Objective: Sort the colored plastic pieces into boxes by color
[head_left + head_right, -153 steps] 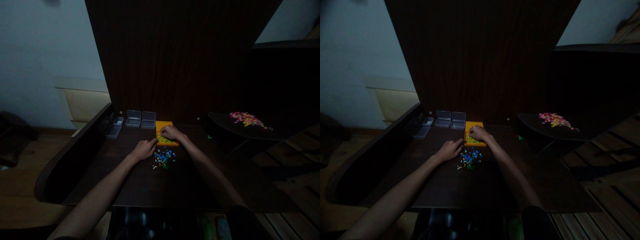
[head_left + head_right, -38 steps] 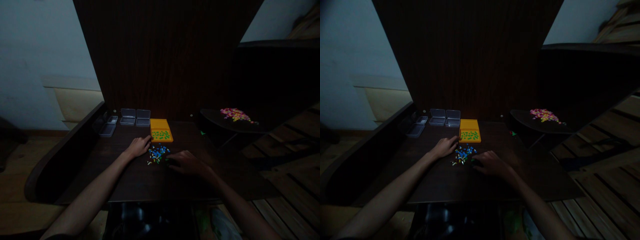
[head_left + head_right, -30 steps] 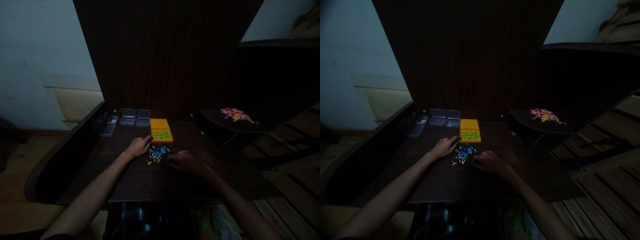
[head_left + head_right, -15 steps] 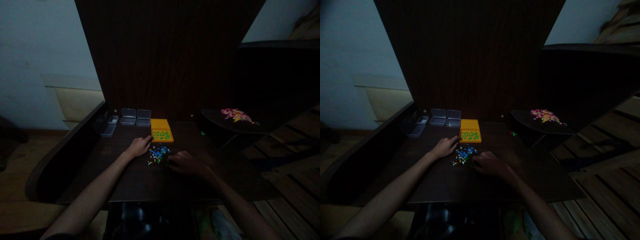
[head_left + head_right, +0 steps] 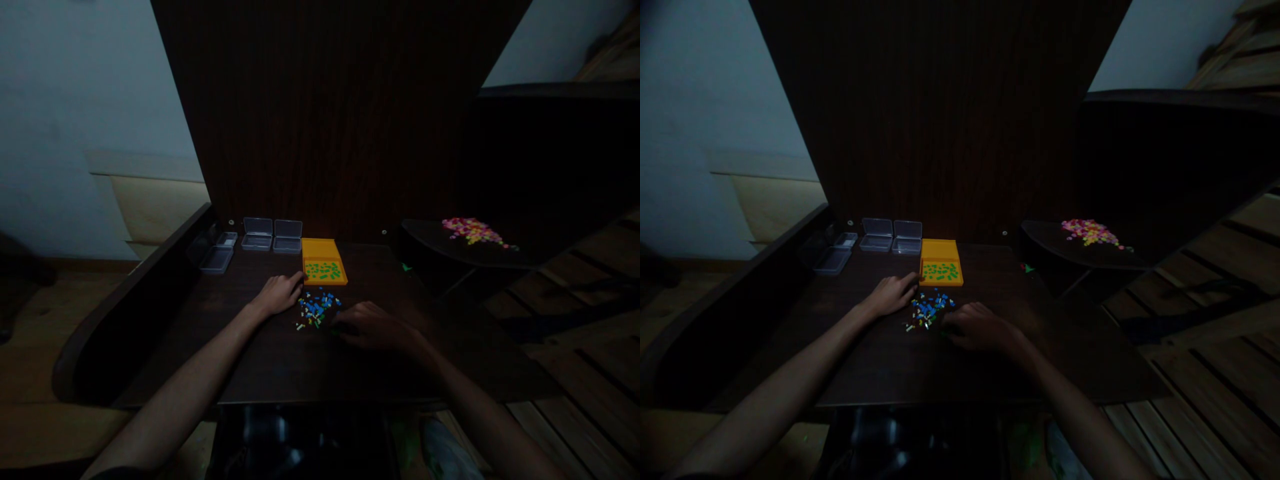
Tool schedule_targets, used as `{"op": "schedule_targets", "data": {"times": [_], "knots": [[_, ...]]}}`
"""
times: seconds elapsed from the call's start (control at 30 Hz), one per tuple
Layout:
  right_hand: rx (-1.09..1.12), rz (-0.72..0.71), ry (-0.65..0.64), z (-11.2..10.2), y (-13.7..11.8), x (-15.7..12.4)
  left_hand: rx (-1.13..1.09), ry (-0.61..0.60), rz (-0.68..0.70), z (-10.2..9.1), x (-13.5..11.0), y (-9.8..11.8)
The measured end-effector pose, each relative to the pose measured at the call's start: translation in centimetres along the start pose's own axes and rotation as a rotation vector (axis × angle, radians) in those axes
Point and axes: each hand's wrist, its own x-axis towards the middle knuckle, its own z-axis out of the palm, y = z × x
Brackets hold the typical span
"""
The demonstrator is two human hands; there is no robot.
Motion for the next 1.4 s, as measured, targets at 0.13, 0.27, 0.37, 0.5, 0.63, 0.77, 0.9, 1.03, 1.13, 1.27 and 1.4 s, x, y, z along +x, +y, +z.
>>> {"op": "schedule_targets", "data": {"times": [0.13, 0.27, 0.37, 0.5, 0.63, 0.77, 0.9, 1.03, 1.13, 1.27, 1.4], "knots": [[0.028, -0.044, 0.003, 0.2, 0.3, 0.3, -0.006, -0.006, -0.013, 0.0, 0.0, 0.0], [0.031, -0.077, -0.003, 0.4, 0.5, 0.6, -0.008, 0.000, 0.000, 0.1, 0.0, -0.1], [0.033, -0.083, 0.012, 0.4, 0.4, 0.6, -0.007, 0.006, 0.013, 0.1, 0.1, -0.2], [0.010, -0.045, 0.008, 0.4, 0.2, 0.5, -0.001, 0.003, 0.003, 0.0, 0.0, 0.0], [0.014, -0.011, 0.003, 0.6, 0.2, 0.4, 0.002, -0.013, -0.017, -0.2, -0.1, 0.2], [0.017, 0.017, 0.025, 1.3, 0.6, 0.3, -0.006, -0.011, -0.005, -0.2, 0.0, 0.1], [0.022, 0.023, 0.047, 2.1, 0.9, 0.2, -0.009, -0.001, 0.007, 0.0, 0.1, -0.1], [0.009, 0.031, 0.068, 2.4, 0.8, 0.1, 0.000, 0.001, 0.011, 0.0, 0.0, 0.0], [-0.002, 0.065, 0.059, 2.2, 0.5, -0.1, 0.005, -0.003, 0.009, -0.1, 0.0, 0.0], [0.001, 0.111, 0.056, 2.1, 0.2, -0.2, 0.009, -0.002, 0.002, -0.1, 0.0, 0.0], [-0.007, 0.129, 0.054, 2.4, 0.1, -0.3, 0.005, -0.003, 0.010, 0.0, 0.1, -0.1]]}}
